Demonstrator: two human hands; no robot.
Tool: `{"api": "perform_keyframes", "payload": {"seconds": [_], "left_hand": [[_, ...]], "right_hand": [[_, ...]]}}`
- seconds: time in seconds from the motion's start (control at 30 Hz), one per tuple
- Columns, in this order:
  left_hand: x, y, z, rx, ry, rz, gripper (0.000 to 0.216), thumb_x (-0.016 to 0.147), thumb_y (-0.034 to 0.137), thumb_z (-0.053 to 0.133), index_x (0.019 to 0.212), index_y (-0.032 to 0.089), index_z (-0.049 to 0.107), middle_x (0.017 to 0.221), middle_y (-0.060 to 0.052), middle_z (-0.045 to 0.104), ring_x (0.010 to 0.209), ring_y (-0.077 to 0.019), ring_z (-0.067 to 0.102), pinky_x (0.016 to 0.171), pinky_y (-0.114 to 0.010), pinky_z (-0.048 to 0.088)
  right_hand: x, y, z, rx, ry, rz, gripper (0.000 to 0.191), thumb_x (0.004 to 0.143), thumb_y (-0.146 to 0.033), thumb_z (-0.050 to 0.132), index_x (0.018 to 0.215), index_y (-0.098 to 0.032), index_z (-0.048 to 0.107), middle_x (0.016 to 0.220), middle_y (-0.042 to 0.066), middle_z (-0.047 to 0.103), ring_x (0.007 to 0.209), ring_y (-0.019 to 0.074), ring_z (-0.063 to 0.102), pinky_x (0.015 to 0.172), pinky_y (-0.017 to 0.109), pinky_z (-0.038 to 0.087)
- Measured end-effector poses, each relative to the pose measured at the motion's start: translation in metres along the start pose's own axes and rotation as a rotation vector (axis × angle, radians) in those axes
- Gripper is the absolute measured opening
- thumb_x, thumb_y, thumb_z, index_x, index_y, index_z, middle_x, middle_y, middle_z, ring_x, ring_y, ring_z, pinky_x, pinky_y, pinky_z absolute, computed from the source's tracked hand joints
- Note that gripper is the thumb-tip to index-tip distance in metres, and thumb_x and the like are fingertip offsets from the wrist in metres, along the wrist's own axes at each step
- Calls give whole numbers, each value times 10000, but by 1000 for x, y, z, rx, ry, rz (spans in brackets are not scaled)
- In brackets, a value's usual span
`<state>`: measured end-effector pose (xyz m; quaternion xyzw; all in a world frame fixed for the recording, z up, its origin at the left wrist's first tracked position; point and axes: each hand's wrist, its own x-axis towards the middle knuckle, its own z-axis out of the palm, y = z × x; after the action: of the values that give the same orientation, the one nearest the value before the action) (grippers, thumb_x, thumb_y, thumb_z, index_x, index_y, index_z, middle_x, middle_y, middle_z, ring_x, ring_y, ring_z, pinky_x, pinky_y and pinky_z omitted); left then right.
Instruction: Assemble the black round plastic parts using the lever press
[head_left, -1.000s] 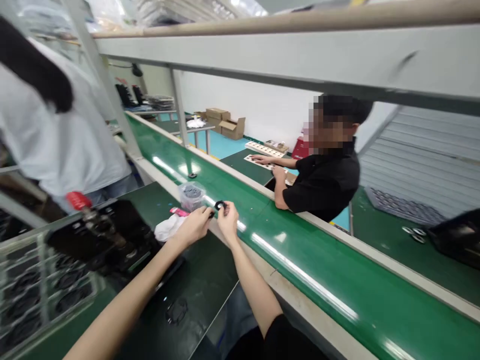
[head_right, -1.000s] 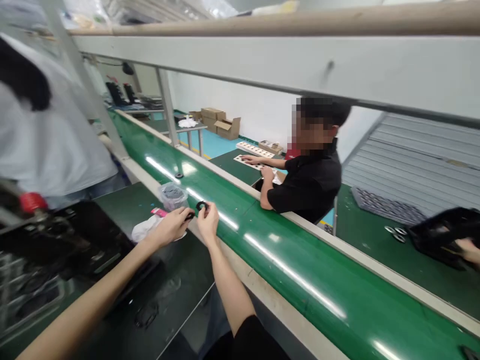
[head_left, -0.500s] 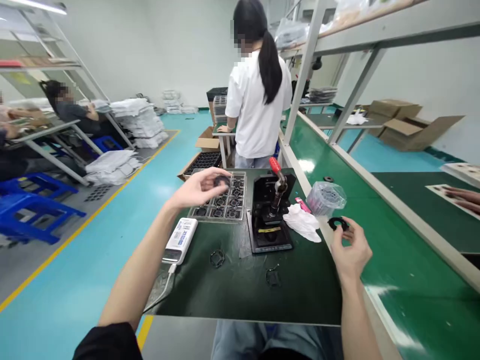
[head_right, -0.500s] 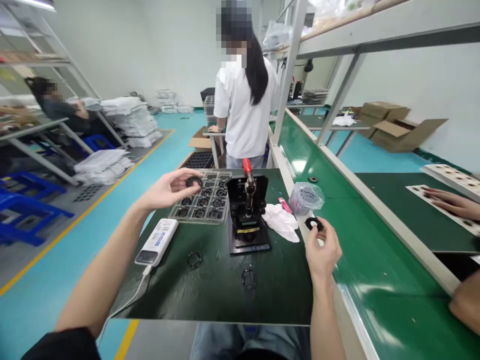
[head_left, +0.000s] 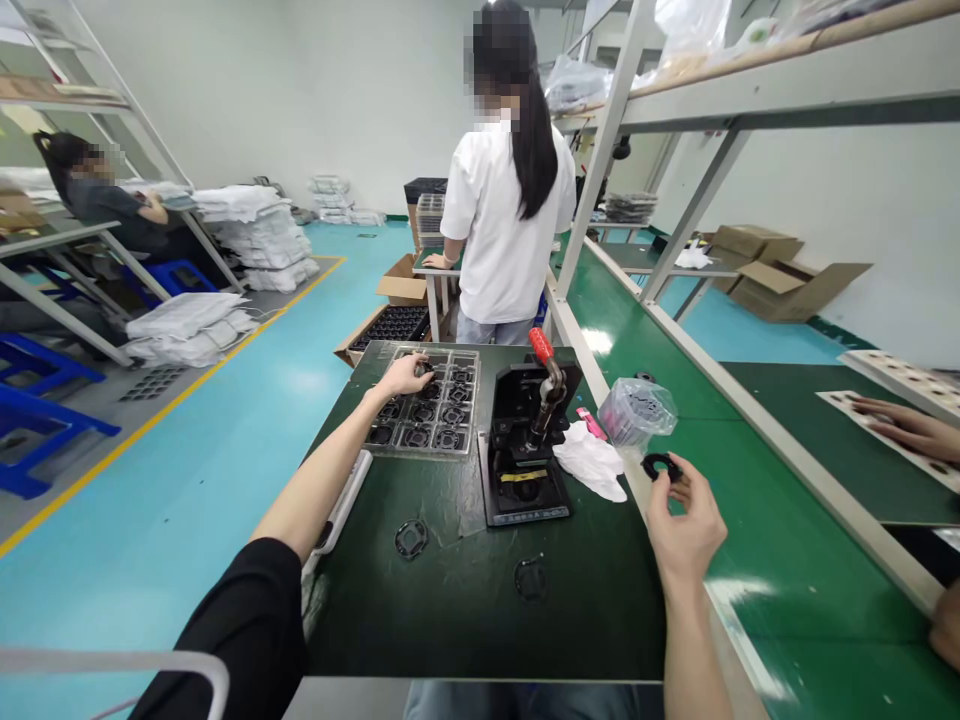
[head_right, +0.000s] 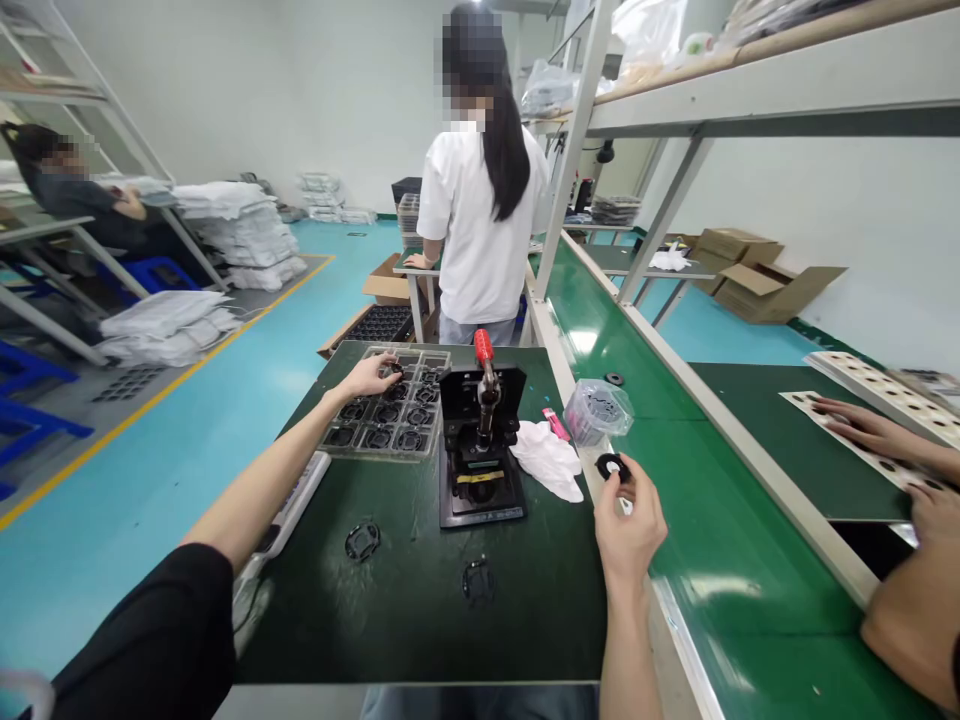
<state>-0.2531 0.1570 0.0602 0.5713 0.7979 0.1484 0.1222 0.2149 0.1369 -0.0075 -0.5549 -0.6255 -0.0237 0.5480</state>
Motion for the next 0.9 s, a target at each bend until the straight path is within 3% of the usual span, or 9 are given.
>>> {"api": "perform_keyframes", "payload": {"seconds": [0.17, 0.33, 0.43, 0.53, 0.6, 0.7, 0.8, 0.9], "left_hand": [[-8, -4, 1, 32, 13, 94, 373, 984, 379, 653, 1291, 173, 608, 1298, -105, 634, 1103, -247, 661, 927, -468, 585], [-29, 14, -12, -8, 124, 154, 266, 925, 249, 617, 1150, 121, 680, 1077, -124, 727, 978, -267, 703, 955, -441, 553], [-65, 43, -20, -76, 181, 218, 280, 938, 240, 505, 1131, 135, 679, 1017, -110, 750, 892, -239, 718, 871, -374, 568], [-128, 80, -21, -188, 88, 379, 251, 976, 297, 497, 1098, 192, 690, 919, -36, 769, 794, -169, 717, 749, -273, 567], [-175, 104, -14, -421, -106, 619, 305, 985, 342, 553, 1232, 194, 653, 1011, -56, 776, 826, -167, 725, 745, -270, 571], [-230, 131, 0, -642, -375, 777, 540, 938, 355, 671, 1423, 170, 521, 1081, -98, 770, 817, -170, 736, 710, -253, 585], [-253, 139, 9, -714, -336, 728, 370, 1011, 319, 553, 1345, 163, 582, 1054, -111, 778, 832, -183, 748, 756, -277, 588], [-241, 126, 6, -725, -363, 610, 313, 1061, 315, 428, 1234, 174, 647, 931, -72, 787, 694, -142, 733, 679, -240, 577]], "right_hand": [[-3, 2, 1, 3, -20, 38, 411, 948, -421, 546, 1143, -104, 719, 924, 141, 746, 659, 178, 664, 699, 300, 544], [1, 4, 4, 117, 2, 163, 460, 901, -476, 621, 1156, -104, 712, 932, 132, 725, 703, 180, 669, 732, 328, 575], [0, -20, -8, 303, 70, 312, 522, 862, -515, 689, 1186, -104, 687, 909, 99, 687, 717, 171, 682, 717, 313, 593], [-24, -72, -32, 409, 88, 355, 477, 868, -452, 735, 1204, -119, 672, 934, 91, 689, 759, 162, 706, 726, 284, 612], [-52, -110, -49, 435, -24, 293, 387, 888, -363, 742, 1189, -130, 676, 946, 96, 716, 770, 156, 718, 707, 253, 622], [-91, -150, -63, 500, -209, 52, 287, 905, -232, 721, 1180, -159, 683, 996, 91, 746, 818, 158, 741, 720, 238, 636], [-104, -164, -66, 573, -277, -148, 314, 919, -88, 653, 1219, -178, 676, 1074, 92, 740, 960, 184, 742, 799, 285, 647], [-90, -160, -69, 527, -363, -215, 336, 934, -55, 603, 1234, -181, 688, 1171, 112, 711, 1025, 195, 724, 829, 303, 631]]}}
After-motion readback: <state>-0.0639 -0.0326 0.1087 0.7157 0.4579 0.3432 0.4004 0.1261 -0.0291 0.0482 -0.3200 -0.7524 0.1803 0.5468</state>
